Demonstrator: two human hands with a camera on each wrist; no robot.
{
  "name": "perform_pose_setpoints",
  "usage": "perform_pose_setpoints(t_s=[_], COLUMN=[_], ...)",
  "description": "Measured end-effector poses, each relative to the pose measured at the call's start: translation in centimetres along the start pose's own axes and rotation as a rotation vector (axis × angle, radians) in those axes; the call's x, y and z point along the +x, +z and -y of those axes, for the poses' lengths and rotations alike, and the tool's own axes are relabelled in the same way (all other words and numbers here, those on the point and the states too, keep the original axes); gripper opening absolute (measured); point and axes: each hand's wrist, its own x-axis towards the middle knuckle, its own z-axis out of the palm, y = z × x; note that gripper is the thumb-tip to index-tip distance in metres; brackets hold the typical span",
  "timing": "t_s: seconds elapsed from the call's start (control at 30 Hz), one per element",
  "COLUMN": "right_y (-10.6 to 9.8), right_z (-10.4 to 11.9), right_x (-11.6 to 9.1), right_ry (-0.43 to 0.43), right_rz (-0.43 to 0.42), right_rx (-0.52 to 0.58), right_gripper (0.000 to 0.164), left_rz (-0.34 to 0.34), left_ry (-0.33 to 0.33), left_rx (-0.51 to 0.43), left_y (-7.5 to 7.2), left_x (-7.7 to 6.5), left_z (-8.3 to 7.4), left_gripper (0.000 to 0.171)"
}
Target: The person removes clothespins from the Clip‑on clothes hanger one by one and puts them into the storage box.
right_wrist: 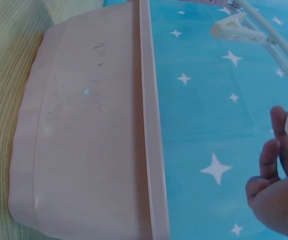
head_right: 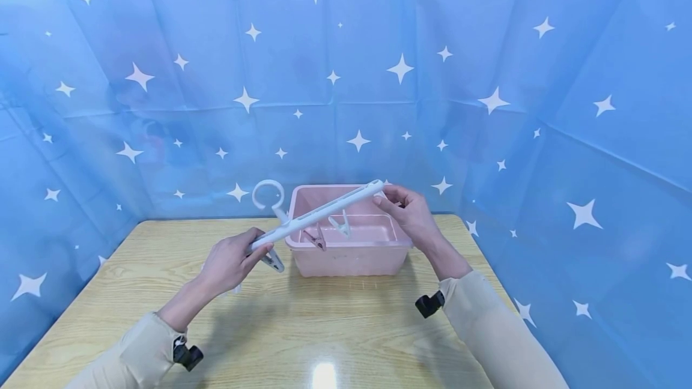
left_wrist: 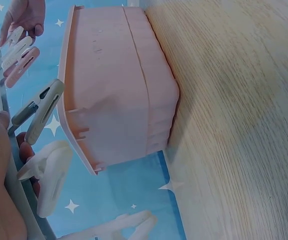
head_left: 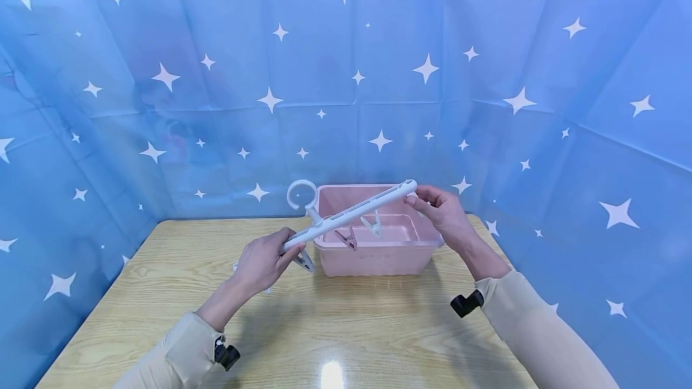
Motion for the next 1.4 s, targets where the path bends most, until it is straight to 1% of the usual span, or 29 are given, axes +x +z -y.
perform_pose_setpoints(t_s=[0.1, 0.33, 0.4, 0.57, 0.77, 0.93, 1.07, 1.23, 1.4], right_y=[-0.1, -0.2, -0.2, -0.2, -0.4, -0.5, -0.5, -0.5, -0.6], right_z=[0.0, 0.0, 0.0, -0.1, -0.5, -0.8, -0.9, -1.2, -1.4], right_x=[0.0, -0.1, -0.1, -0.1, 0.0, -0.1, -0.1, 0.0, 0.1], right_ry=[-0.003, -0.007, -0.009, -0.006, -0.006, -0.003, 0.007, 0.007, 0.024], right_rz=[0.000, 0.004, 0.007, 0.005, 0.013, 0.009, 0.007, 0.010, 0.013], right_rx=[0.009, 0.008, 0.018, 0.031, 0.039, 0.039, 0.036, 0.019, -0.044], right_gripper=[0.029, 0.042, 0.040, 0.025, 0.030, 0.022, 0.020, 0.025, 0.036], left_rz=[-0.003, -0.014, -0.012, -0.001, -0.005, -0.017, -0.021, -0.026, -0.026], left_ry=[-0.001, -0.005, -0.008, -0.018, -0.024, -0.034, -0.034, -0.033, -0.038], left_rx=[0.000, 0.002, 0.002, 0.003, -0.007, -0.014, -0.014, -0.013, -0.015], left_y=[0.0, 0.0, -0.1, -0.2, -0.2, -0.2, -0.2, -0.2, -0.1], left_x=[0.0, 0.2, 0.3, 0.3, 0.3, 0.3, 0.2, 0.2, 0.2], left_z=[0.0, 0.2, 0.2, 0.2, 0.2, 0.2, 0.2, 0.2, 0.2], left_gripper=[0.026, 0.029, 0.030, 0.030, 0.029, 0.029, 0.028, 0.028, 0.028])
